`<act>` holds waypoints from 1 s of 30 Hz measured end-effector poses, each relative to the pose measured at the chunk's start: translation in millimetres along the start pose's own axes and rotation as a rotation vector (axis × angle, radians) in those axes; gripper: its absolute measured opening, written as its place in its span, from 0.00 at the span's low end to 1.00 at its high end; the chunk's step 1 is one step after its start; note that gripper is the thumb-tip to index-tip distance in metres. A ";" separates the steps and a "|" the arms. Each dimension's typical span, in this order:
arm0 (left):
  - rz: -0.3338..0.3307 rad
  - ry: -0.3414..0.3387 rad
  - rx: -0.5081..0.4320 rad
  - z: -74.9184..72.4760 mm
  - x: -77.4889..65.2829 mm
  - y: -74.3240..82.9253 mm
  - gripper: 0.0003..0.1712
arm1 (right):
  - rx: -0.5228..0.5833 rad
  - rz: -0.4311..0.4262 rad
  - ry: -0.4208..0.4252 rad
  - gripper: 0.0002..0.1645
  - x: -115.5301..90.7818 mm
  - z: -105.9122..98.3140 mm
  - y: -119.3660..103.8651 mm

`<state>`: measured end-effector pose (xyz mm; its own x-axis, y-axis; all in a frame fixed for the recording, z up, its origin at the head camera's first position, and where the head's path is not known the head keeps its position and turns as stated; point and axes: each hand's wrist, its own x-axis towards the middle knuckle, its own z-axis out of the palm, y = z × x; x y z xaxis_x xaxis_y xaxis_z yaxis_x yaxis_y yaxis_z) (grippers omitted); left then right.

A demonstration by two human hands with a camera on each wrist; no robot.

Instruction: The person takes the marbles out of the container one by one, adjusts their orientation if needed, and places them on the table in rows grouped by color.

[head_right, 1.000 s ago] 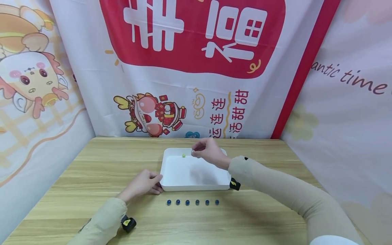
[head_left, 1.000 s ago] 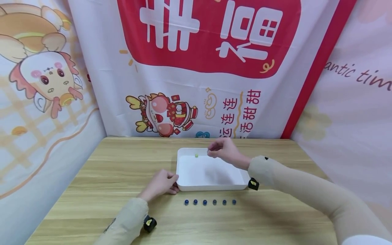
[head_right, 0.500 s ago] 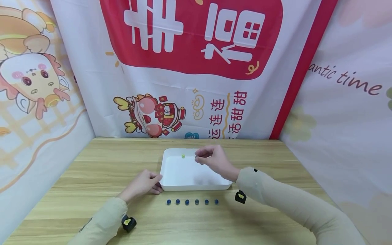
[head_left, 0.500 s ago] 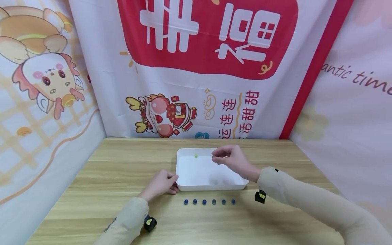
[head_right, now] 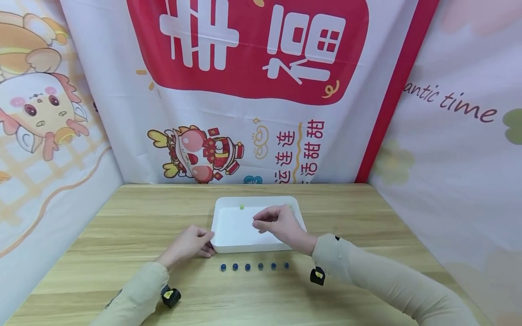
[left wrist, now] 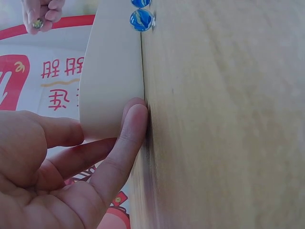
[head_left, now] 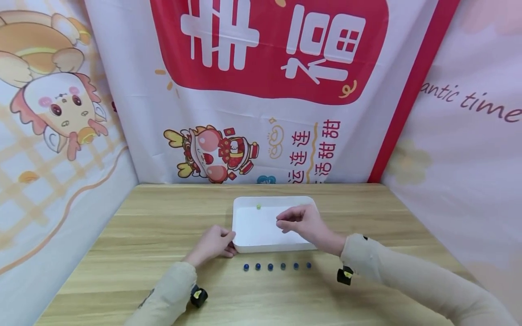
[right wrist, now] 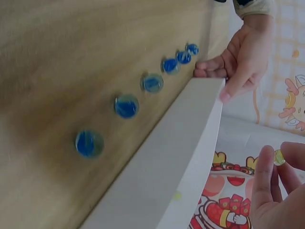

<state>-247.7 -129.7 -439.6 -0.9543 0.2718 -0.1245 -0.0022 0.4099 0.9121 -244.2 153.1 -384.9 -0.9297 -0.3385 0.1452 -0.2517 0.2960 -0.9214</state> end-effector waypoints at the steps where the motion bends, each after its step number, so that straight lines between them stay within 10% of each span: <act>1: -0.003 0.002 0.004 -0.3 0.0 -0.7 0.17 | 0.000 0.006 -0.011 0.10 -1.1 2.6 0.1; 30: 0.004 0.001 -0.023 -3.9 2.1 -0.7 0.17 | -0.021 0.037 -0.206 0.08 -32.0 82.7 -16.4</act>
<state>-250.9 -132.8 -438.9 -0.9547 0.2723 -0.1201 -0.0049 0.3891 0.9212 -188.1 85.2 -404.3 -0.8644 -0.5017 0.0325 -0.2258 0.3297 -0.9167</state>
